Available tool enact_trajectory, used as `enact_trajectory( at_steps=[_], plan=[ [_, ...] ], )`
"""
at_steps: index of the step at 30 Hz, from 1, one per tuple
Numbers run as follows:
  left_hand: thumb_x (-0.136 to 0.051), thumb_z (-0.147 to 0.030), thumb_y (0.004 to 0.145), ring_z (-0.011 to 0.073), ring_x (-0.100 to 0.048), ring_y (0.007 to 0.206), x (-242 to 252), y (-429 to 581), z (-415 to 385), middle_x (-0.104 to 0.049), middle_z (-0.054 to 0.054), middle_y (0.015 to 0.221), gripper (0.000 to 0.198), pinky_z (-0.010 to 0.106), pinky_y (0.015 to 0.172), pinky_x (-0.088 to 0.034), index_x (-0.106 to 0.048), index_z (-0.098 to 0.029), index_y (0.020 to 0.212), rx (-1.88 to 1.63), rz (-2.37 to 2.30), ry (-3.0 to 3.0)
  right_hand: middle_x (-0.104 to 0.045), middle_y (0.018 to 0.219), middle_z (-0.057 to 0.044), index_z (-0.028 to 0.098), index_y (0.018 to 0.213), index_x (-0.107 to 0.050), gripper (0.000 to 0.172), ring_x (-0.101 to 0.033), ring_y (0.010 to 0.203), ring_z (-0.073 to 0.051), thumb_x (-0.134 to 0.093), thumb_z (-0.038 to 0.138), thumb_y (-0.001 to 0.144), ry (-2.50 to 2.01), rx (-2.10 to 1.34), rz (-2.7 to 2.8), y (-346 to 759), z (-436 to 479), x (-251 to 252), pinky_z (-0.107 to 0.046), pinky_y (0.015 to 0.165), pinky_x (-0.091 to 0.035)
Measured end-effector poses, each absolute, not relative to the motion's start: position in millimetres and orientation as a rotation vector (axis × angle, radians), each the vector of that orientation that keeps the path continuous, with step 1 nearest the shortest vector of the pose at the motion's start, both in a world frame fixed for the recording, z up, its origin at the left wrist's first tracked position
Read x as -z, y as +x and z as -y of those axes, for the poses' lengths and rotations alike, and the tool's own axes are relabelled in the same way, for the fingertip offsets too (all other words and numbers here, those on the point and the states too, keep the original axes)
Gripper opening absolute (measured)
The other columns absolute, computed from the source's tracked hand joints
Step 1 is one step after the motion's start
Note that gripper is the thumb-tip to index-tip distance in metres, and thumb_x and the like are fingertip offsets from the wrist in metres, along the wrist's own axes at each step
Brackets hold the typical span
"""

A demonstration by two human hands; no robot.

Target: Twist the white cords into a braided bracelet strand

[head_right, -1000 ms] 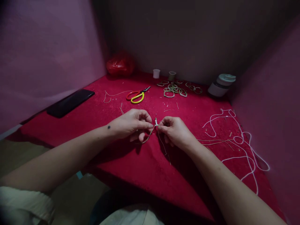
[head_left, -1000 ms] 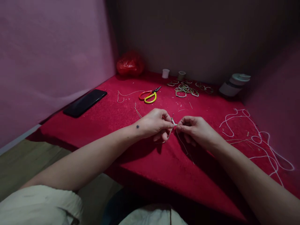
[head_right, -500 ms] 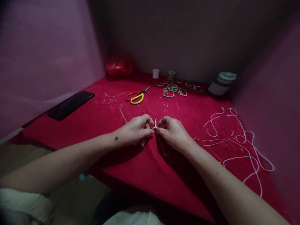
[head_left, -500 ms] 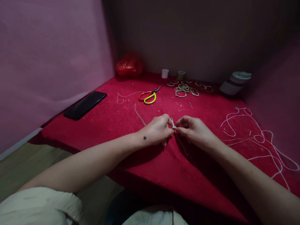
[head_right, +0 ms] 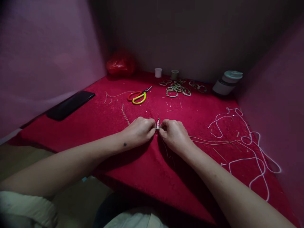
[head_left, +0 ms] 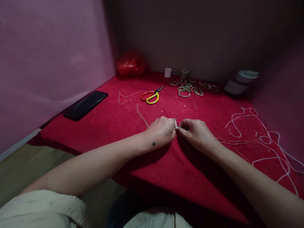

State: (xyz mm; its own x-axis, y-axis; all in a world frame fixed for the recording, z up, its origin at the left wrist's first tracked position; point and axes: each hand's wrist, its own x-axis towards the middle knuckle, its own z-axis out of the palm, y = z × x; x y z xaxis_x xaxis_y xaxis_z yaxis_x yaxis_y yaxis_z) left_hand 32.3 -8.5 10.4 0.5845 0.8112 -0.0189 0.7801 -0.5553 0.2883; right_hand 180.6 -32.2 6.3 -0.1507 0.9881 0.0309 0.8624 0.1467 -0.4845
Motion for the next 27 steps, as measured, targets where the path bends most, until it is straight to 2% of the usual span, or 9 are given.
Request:
enact_trajectory(
  at_steps=[9, 17, 27],
  plan=[
    [-0.044, -0.020, 0.076, 0.0172, -0.056, 0.063, -18, 28, 4, -0.064, 0.012, 0.071, 0.022, 0.030, 0.060, -0.041, -0.064, -0.012, 0.076, -0.112, -1.301, 2.502, -0.061, 0.064, -0.004, 0.017, 0.068, -0.060, 0.013, -0.051, 0.057, -0.013, -0.047, 0.017, 0.073, -1.850, -0.500, 2.129, 183, 33, -10, -0.023, 0.054, -0.034],
    [-0.047, -0.015, 0.072, 0.0123, -0.048, 0.052, -25, 26, 2, -0.061, 0.004, 0.060, 0.020, 0.025, 0.052, -0.032, -0.066, -0.017, 0.072, -0.158, -1.199, 2.492, -0.063, 0.063, -0.005, 0.018, 0.073, -0.065, 0.017, -0.054, 0.057, -0.014, -0.048, 0.015, 0.070, -1.902, -0.446, 2.217, 185, 32, -12, -0.024, 0.056, -0.035],
    [-0.047, -0.017, 0.072, 0.0091, -0.042, 0.050, -18, 26, -4, -0.055, 0.000, 0.055, 0.017, 0.023, 0.049, -0.025, -0.065, -0.016, 0.069, -0.245, -1.100, 2.403, -0.061, 0.064, -0.003, 0.016, 0.074, -0.060, 0.010, -0.049, 0.056, -0.012, -0.050, 0.018, 0.073, -1.715, -0.585, 2.202, 191, 33, -13, -0.023, 0.051, -0.032]
  ],
)
